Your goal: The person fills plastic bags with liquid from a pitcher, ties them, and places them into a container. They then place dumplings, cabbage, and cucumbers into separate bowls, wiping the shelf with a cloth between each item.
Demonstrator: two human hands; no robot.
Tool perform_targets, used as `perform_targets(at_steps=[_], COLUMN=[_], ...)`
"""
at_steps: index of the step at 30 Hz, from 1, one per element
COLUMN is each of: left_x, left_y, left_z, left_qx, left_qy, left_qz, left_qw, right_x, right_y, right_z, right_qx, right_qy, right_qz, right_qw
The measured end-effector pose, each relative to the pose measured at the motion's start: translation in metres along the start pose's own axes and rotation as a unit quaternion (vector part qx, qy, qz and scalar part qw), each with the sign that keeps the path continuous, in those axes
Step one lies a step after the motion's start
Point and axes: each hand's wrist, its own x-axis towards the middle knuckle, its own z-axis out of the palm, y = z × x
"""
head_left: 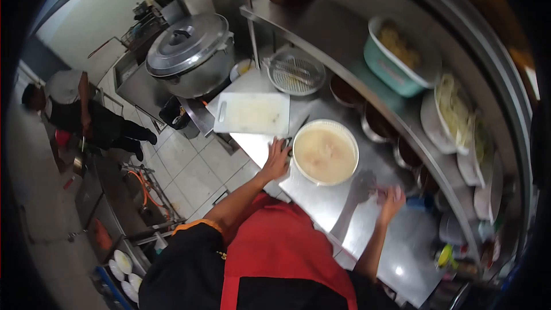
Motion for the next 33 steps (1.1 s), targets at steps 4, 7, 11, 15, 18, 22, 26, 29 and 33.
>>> perform_targets(at_steps=[4, 7, 11, 15, 18, 22, 26, 29, 33], left_x=[0.009, 0.044, 0.09, 0.112, 0.119, 0.134, 0.153, 0.16, 0.172], left_y=[0.04, 0.125, 0.109, 0.05, -0.002, -0.054, -0.103, -0.123, -0.141], left_z=[-0.062, -0.162, -0.198, -0.262, -0.309, -0.343, -0.357, -0.364, -0.393], left_qx=[-0.15, -0.218, -0.185, -0.22, -0.392, -0.634, -0.617, -0.63, -0.707], left_qy=[0.118, 0.101, 0.07, 0.067, -0.143, -0.134, -0.063, -0.113, -0.146], left_qz=[-0.106, 0.056, 0.171, 0.051, -0.132, -0.163, -0.188, -0.145, -0.175], left_qw=[0.976, 0.969, 0.965, 0.972, 0.899, 0.744, 0.762, 0.755, 0.669], right_x=[-0.055, -0.1, -0.11, -0.083, -0.074, -0.084, -0.153, -0.18, -0.166], right_y=[-0.125, -0.177, -0.203, -0.247, -0.246, -0.244, -0.252, -0.223, -0.199], right_z=[0.008, 0.082, 0.199, 0.279, 0.341, 0.424, 0.479, 0.524, 0.545], right_qx=[0.159, 0.089, 0.03, 0.022, 0.01, -0.061, -0.107, -0.08, 0.037], right_qy=[-0.035, -0.209, -0.298, -0.378, -0.461, -0.528, -0.242, -0.34, -0.405], right_qz=[0.039, 0.023, -0.113, -0.064, -0.052, -0.008, -0.381, -0.329, -0.04], right_qw=[0.986, 0.974, 0.947, 0.923, 0.886, 0.847, 0.886, 0.877, 0.912])
